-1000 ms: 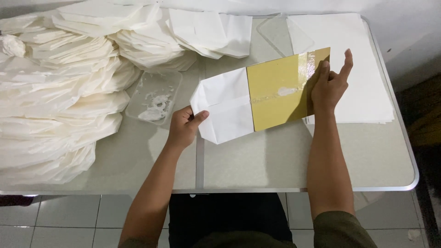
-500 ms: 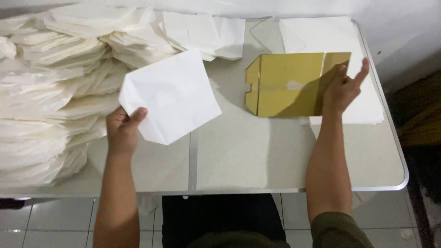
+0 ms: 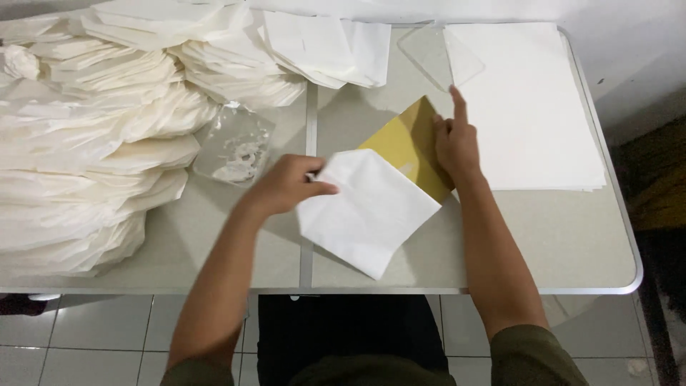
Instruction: The person folds a white sheet of paper around a yellow cardboard template on a table. They align the paper edges, fold the sides over the template, and press the folds flat. The person repeats the folding process to secure the paper around the template.
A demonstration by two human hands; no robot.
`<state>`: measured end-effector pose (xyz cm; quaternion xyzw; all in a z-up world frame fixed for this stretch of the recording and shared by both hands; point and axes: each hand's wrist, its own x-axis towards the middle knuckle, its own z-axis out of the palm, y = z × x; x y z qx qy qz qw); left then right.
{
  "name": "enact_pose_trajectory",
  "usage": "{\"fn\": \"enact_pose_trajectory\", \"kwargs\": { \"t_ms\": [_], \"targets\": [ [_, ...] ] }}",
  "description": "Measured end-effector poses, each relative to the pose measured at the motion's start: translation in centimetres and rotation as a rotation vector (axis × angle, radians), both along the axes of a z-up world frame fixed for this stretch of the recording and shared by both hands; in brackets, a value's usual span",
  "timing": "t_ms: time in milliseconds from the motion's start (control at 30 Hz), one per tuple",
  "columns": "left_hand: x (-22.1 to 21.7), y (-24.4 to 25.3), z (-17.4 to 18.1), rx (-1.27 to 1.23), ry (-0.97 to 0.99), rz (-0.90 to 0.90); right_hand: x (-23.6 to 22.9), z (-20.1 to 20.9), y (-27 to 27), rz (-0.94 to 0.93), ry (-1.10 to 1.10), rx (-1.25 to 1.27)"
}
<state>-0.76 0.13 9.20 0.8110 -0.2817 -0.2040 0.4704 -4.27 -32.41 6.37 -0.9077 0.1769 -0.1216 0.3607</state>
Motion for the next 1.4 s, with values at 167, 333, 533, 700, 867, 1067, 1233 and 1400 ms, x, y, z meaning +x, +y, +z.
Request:
{"fn": "enact_pose_trajectory", "kwargs": {
  "t_ms": [167,333,533,700,867,1067,1233,1400],
  "targets": [
    [0.2,-6.2,-3.9,0.159,-0.257,0.054,1.0,-3.0,-1.1,0.143,0.009,0.022],
    [-1.6,-9.2,-5.7,0.348,-0.540,0.105,0.4,-1.7,-0.2,0.213,0.058,-0.130],
    [-3.4,-9.6,-5.5,0.516,-0.431,0.169,1.0,-2.0,1.3,0.220,0.135,-0.605],
    [-3.5,-10.1,-6.4,0.680,-0.396,0.172,1.0,-5.1,5.2,0.190,0.213,-0.611],
    [-3.6,-10.0,-5.5,0.762,-0.396,0.137,1.6,-6.4,7.0,0.148,0.213,-0.554],
    [-3.1,-10.0,-6.8,0.731,-0.407,0.169,2.8,-7.7,5.3,0.065,0.297,-0.451],
    [-3.1,-10.0,-7.2,0.719,-0.418,0.193,3.0,-7.9,4.0,0.058,0.320,-0.406],
    [-3.2,-9.7,-6.6,0.663,-0.369,0.192,3.0,-8.6,2.8,0.070,0.291,-0.316]
  ]
}}
